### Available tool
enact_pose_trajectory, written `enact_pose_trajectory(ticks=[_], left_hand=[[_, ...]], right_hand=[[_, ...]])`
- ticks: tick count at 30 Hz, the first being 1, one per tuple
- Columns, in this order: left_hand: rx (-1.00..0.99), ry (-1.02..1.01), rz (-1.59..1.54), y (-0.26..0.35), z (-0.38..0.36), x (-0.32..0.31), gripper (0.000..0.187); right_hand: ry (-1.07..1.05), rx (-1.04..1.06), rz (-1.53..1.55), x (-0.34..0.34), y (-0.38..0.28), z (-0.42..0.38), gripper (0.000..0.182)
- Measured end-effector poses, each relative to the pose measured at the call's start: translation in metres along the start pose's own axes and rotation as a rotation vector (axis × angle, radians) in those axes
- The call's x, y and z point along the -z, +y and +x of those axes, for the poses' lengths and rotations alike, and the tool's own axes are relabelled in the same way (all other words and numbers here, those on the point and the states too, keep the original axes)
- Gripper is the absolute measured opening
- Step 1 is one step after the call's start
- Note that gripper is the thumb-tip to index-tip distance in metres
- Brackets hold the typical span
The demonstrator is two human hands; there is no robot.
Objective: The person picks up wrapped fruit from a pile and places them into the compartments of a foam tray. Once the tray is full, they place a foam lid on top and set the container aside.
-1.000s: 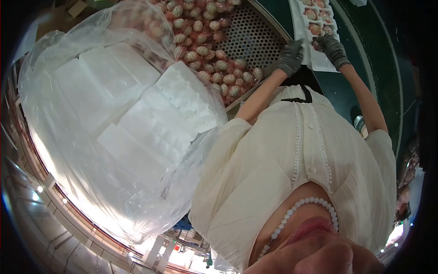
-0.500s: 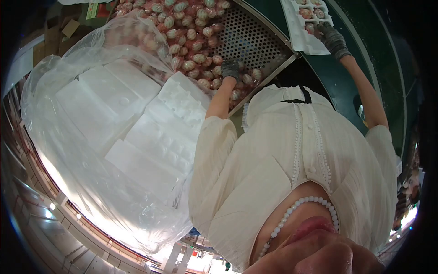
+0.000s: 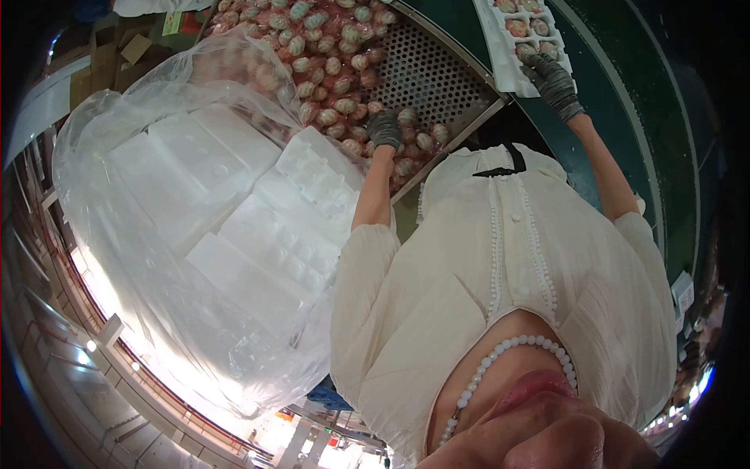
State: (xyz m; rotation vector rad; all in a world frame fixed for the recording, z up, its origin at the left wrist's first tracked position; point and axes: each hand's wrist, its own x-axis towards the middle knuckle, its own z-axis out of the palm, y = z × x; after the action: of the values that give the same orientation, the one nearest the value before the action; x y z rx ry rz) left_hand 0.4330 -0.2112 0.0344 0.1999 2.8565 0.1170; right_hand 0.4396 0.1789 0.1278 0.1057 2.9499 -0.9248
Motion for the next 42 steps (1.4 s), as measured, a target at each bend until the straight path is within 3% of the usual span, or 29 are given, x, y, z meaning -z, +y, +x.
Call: enact_pose_trajectory(ticks=[2,3,5,9,12,14,18,20,21,22,24,25,30,32,34,36,38,40,41,42], left_hand=[[-0.211,0.133,0.224,0.006,-0.005,-0.009,0.012],[-0.214,0.136,0.227,0.005,-0.003,-0.013,0.012],[-0.250,-0.050,0.354,0.003,0.003,-0.029,0.014],[-0.326,-0.087,0.283,-0.011,0.003,-0.031,0.016],[-0.195,-0.023,0.136,-0.006,-0.018,-0.001,0.016],[-0.284,0.166,-0.031,-0.011,-0.031,0.001,0.015],[-0.252,0.363,-0.054,-0.007,-0.035,0.011,0.019],[-0.041,0.288,-0.734,0.011,-0.032,0.019,0.018],[0.066,0.269,-0.918,0.025,-0.031,0.026,0.015],[0.052,0.268,-0.919,0.039,-0.026,0.037,0.015],[0.115,0.148,-1.331,0.070,-0.015,0.060,0.017],[0.147,0.018,-1.526,0.086,-0.012,0.071,0.012],[0.040,-0.053,-1.462,0.155,0.011,0.083,0.003],[-0.117,0.030,-1.401,0.166,0.024,0.081,0.002],[-0.131,0.050,-1.359,0.163,0.041,0.064,0.003],[-0.062,0.253,-1.080,0.158,0.058,0.049,0.004],[-0.063,0.362,-1.067,0.165,0.060,0.056,0.008],[-0.098,0.346,-0.879,0.179,0.055,0.089,0.013],[-0.090,0.251,-0.875,0.184,0.057,0.096,0.018],[-0.090,0.255,-0.875,0.192,0.056,0.106,0.018]], right_hand=[[0.000,0.136,0.066,-0.003,-0.005,0.002,0.026],[0.005,0.135,0.068,-0.004,-0.007,0.003,0.026],[0.004,0.190,0.037,-0.006,-0.003,0.001,0.026],[-0.013,0.170,-0.044,0.002,0.008,-0.006,0.026],[-0.005,0.119,-0.089,0.007,0.011,-0.012,0.026],[-0.039,0.069,0.191,0.002,0.006,-0.015,0.024],[-0.027,0.079,0.421,-0.020,-0.028,-0.020,0.022],[-0.189,0.028,0.587,-0.024,-0.044,-0.017,0.020],[-0.279,0.004,0.753,-0.032,-0.047,-0.014,0.025],[-0.266,0.003,0.752,-0.040,-0.049,-0.014,0.025],[-0.057,0.227,0.620,-0.052,-0.055,-0.011,0.035],[-0.126,0.162,0.700,-0.057,-0.054,-0.010,0.044],[-0.268,-0.065,1.088,-0.042,-0.041,-0.001,0.045],[-0.425,-0.193,1.329,-0.033,-0.038,0.001,0.046],[-0.387,-0.314,1.367,-0.037,-0.048,0.000,0.047],[-0.289,-0.381,1.195,-0.049,-0.059,0.002,0.050],[-0.257,-0.452,1.206,-0.061,-0.060,0.006,0.050],[-0.349,-0.529,1.554,-0.064,-0.052,0.008,0.045],[-0.347,-0.688,1.766,-0.010,-0.075,0.000,0.039],[-0.349,-0.685,1.765,-0.010,-0.070,0.002,0.039]])
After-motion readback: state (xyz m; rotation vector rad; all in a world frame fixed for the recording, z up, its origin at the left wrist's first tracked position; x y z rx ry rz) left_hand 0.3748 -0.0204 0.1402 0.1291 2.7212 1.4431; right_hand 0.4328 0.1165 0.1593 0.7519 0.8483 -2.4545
